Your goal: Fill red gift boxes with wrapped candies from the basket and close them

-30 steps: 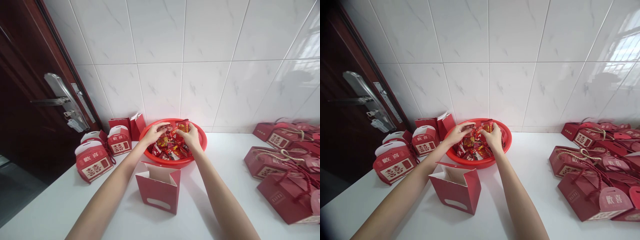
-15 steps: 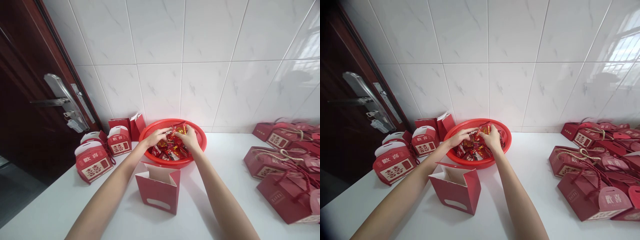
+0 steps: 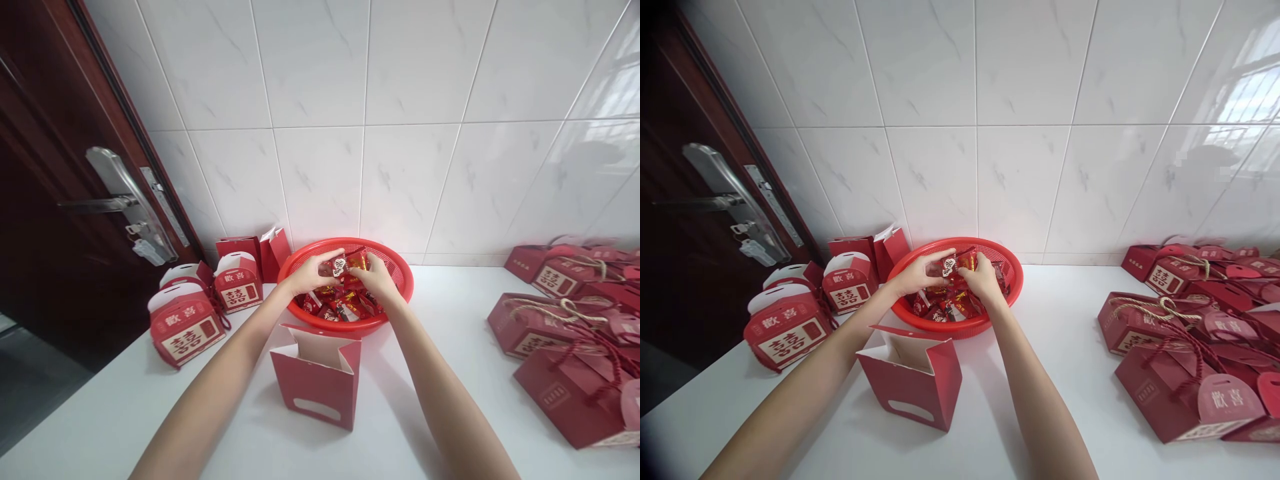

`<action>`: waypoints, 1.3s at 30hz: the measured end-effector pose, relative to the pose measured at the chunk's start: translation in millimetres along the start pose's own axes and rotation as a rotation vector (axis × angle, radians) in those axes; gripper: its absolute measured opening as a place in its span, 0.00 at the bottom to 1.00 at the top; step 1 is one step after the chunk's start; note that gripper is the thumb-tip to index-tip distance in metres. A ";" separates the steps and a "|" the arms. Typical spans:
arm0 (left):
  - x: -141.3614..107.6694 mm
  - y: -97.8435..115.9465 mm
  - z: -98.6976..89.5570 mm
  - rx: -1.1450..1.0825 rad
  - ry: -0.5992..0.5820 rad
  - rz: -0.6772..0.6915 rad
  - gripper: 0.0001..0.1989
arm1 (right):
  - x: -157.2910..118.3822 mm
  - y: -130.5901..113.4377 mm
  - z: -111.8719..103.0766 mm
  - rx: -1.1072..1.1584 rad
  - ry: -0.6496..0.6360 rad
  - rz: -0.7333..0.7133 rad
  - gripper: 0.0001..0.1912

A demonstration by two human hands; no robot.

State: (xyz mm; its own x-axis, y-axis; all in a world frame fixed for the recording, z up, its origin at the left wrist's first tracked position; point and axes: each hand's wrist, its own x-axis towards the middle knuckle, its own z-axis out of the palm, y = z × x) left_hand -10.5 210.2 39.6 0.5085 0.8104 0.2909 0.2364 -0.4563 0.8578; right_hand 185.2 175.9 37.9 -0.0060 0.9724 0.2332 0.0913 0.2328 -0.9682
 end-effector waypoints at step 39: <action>-89.9 112.6 -29.4 -0.127 -0.416 0.105 0.09 | -74.2 -110.1 -17.1 0.254 -0.737 -0.217 0.19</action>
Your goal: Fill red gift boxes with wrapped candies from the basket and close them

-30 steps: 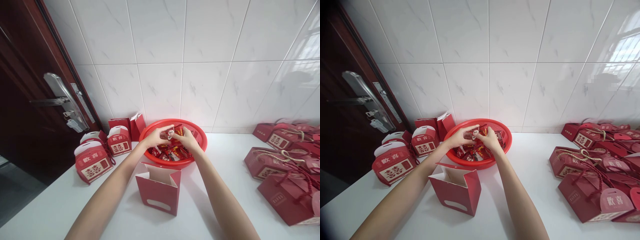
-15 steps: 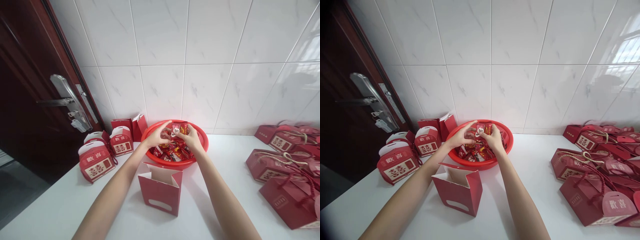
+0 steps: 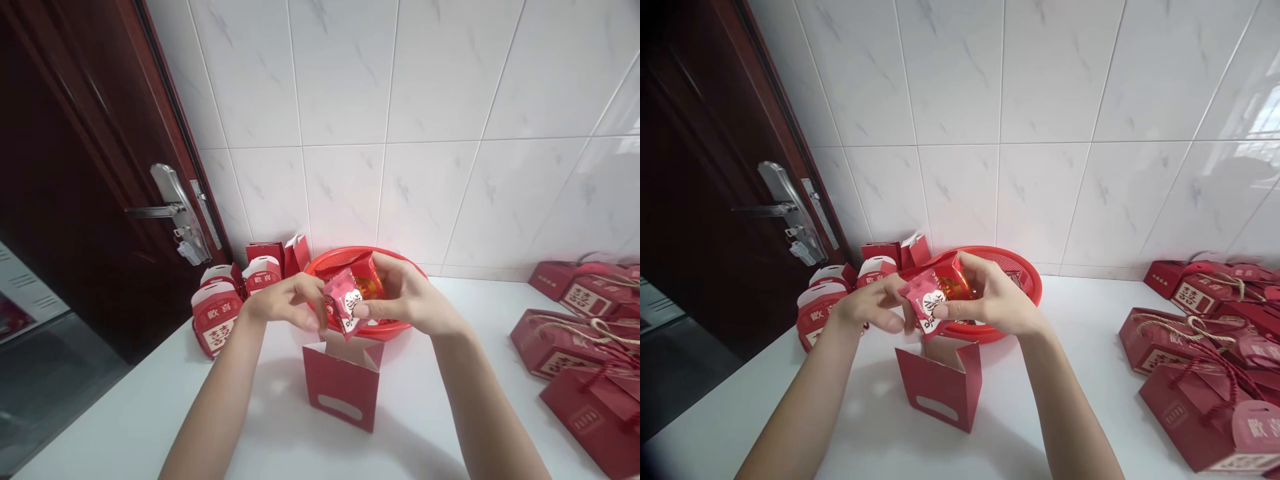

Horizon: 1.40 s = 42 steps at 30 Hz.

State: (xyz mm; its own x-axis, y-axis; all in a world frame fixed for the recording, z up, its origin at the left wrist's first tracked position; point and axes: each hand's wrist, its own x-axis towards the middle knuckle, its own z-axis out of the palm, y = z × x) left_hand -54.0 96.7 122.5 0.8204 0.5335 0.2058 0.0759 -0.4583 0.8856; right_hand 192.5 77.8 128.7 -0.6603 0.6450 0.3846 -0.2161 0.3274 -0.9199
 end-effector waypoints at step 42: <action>0.6 -7.1 11.4 0.062 -0.071 -0.280 0.13 | -10.2 -12.8 -0.8 -0.900 -0.122 0.176 0.10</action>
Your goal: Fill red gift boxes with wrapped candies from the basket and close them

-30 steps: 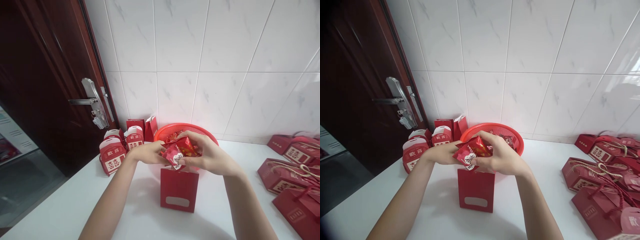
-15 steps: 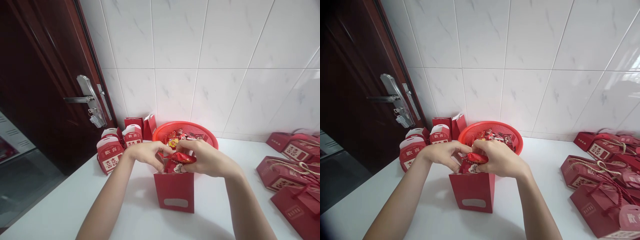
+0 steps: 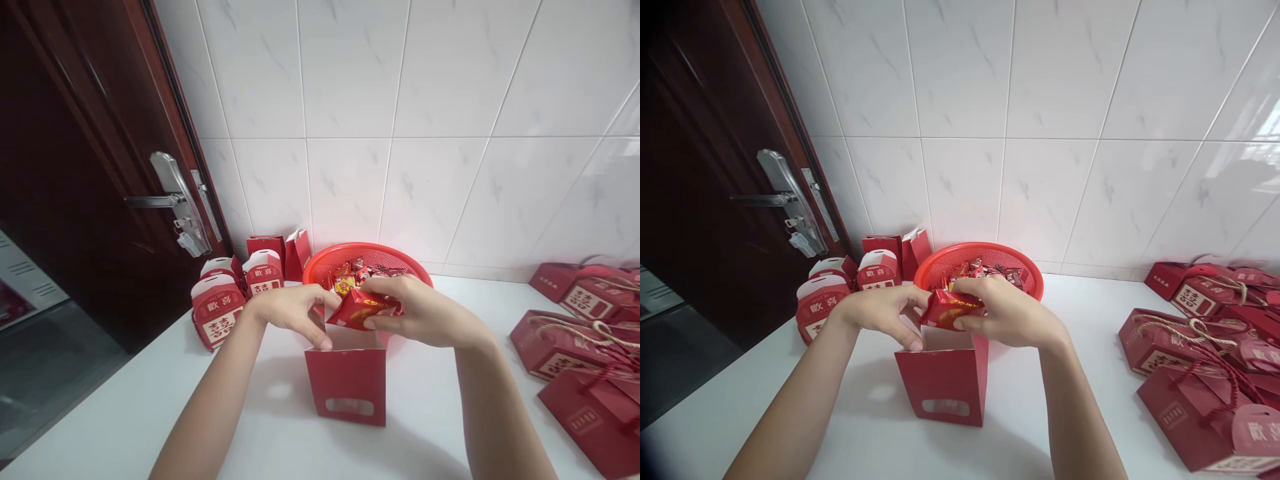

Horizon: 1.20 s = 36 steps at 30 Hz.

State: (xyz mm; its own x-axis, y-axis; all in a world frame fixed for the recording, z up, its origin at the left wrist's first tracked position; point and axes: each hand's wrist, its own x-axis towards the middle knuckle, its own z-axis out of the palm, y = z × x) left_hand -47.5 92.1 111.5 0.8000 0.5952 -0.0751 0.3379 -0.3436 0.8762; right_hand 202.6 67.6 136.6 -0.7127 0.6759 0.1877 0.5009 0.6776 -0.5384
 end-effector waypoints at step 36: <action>0.2 12.8 0.7 0.132 0.011 -0.030 0.22 | 7.0 -7.6 17.1 -0.075 -0.253 -0.042 0.12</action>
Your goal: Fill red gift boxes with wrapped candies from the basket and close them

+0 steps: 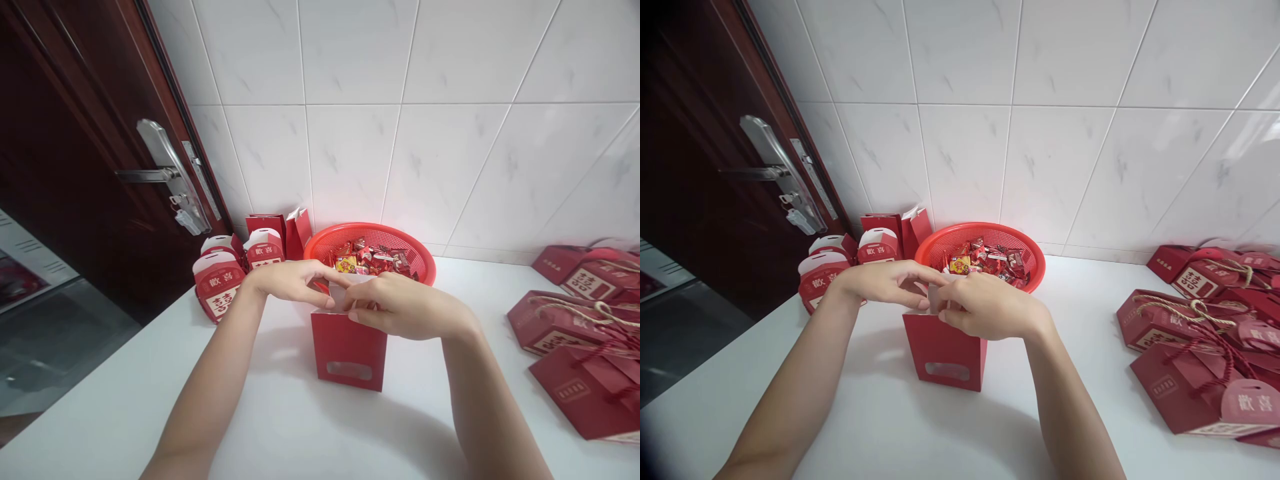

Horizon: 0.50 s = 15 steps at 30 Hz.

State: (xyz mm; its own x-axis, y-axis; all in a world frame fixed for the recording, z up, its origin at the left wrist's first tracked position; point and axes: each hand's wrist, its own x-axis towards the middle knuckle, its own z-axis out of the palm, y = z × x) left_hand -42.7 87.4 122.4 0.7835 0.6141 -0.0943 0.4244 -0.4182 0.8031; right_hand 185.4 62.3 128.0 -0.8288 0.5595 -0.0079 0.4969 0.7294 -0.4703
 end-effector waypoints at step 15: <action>-0.4 -6.3 -3.1 0.119 0.042 -0.069 0.18 | -10.7 6.1 -11.1 0.153 0.237 0.028 0.08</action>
State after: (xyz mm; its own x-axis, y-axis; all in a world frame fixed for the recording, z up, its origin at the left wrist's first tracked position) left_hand -47.1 91.8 119.2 0.7322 0.6704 -0.1203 0.5293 -0.4490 0.7199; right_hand 200.2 65.1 135.0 -0.7229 0.6684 0.1751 0.4594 0.6543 -0.6007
